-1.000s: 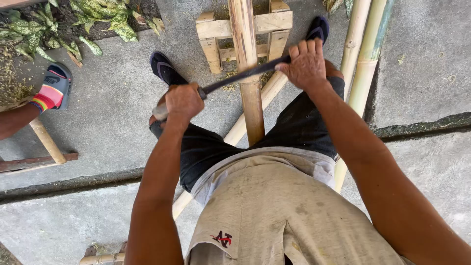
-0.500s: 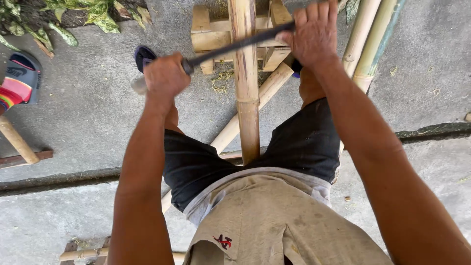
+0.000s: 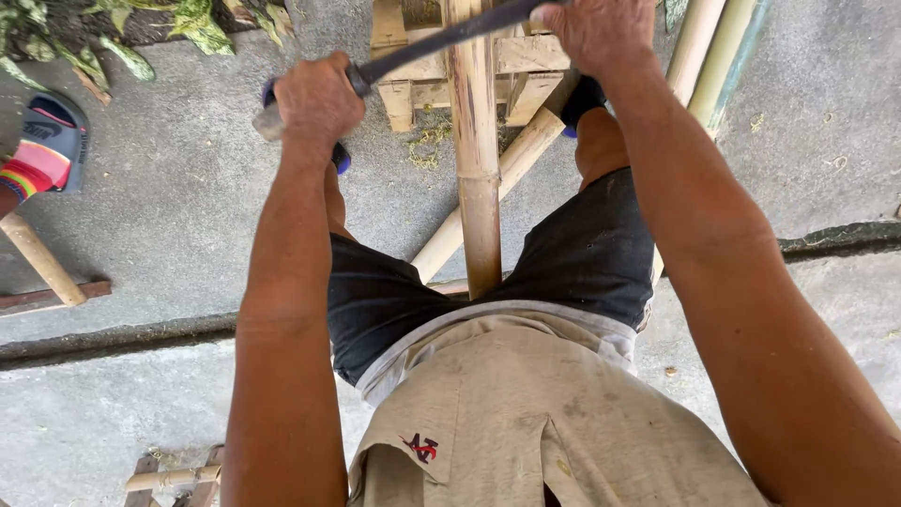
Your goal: Shaving and tapering bamboo poles using a machete.
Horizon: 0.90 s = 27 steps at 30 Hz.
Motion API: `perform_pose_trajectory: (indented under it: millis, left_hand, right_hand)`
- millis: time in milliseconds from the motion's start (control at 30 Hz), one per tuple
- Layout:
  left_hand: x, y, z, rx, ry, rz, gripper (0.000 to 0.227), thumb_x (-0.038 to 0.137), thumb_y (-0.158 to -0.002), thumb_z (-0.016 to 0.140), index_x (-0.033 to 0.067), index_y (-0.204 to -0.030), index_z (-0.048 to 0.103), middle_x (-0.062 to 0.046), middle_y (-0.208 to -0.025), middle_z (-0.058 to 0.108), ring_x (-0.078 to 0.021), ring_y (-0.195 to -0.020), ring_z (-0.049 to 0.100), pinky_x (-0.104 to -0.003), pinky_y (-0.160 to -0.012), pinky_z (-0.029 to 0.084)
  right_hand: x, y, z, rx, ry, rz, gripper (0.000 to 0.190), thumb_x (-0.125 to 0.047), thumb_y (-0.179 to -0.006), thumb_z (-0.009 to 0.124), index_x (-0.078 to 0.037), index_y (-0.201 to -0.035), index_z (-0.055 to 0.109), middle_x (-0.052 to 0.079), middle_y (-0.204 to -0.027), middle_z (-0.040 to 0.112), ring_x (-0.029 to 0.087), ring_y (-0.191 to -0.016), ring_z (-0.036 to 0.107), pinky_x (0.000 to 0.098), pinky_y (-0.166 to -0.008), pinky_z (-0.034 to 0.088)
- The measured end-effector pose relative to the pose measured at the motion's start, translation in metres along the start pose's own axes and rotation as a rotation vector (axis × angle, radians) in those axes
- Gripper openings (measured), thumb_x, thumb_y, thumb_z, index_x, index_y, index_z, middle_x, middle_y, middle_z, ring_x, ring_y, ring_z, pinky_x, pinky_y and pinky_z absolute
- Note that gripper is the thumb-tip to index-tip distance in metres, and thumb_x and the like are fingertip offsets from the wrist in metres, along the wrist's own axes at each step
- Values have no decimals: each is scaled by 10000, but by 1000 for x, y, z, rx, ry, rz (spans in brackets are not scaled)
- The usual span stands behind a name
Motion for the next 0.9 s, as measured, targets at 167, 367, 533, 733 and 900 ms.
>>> perform_pose_trajectory:
  millis: [167,367,533,733,900]
  left_hand:
    - [12,60,24,14,33,26,226,329,-988,640,137,-1085,710,-54,-747,651,-200,-679,670,-413,-635,564]
    - [25,124,39,-107,91,-4,197,272,-1028,574,122,-1067,695,-111,-771,714,-250,-693,737,-448,-662,580]
    - [26,151,55,15,96,43,153,224,-945,618,128,-975,733,-162,-843,742,-345,-794,735,-508,-712,566]
    - [32,140,22,44,68,80,136,199,-899,642,113,-948,735,-164,-804,726,-347,-780,719,-493,-691,566]
    - [28,76,-25,-7,-15,-16,220,303,-981,655,90,-977,710,-114,-766,690,-269,-687,685,-481,-659,543]
  right_hand:
    - [3,50,46,576,362,-164,842,-841,-1034,294,-107,-1227,659,77,-1090,562,274,-1153,484,486,-1033,298]
    - [-6,105,79,262,228,-100,797,-811,-1066,340,-96,-1199,666,112,-1043,534,337,-1143,484,553,-1162,212]
    - [-11,142,100,262,100,-103,855,-829,-1037,333,-55,-1212,652,137,-1102,527,346,-1154,475,571,-1191,191]
    - [0,121,117,331,57,-150,891,-839,-1026,335,-41,-1312,612,160,-1143,535,369,-1213,478,600,-1223,185]
    - [7,28,89,346,231,-101,818,-769,-1074,304,-38,-1327,569,173,-1211,551,397,-1347,425,594,-1229,158]
Point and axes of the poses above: each hand's wrist, its own y-axis away from the middle knuckle, its own z-axis out of the palm, x = y × z, the point moved 6 cm from there along -y, towards the middle knuckle
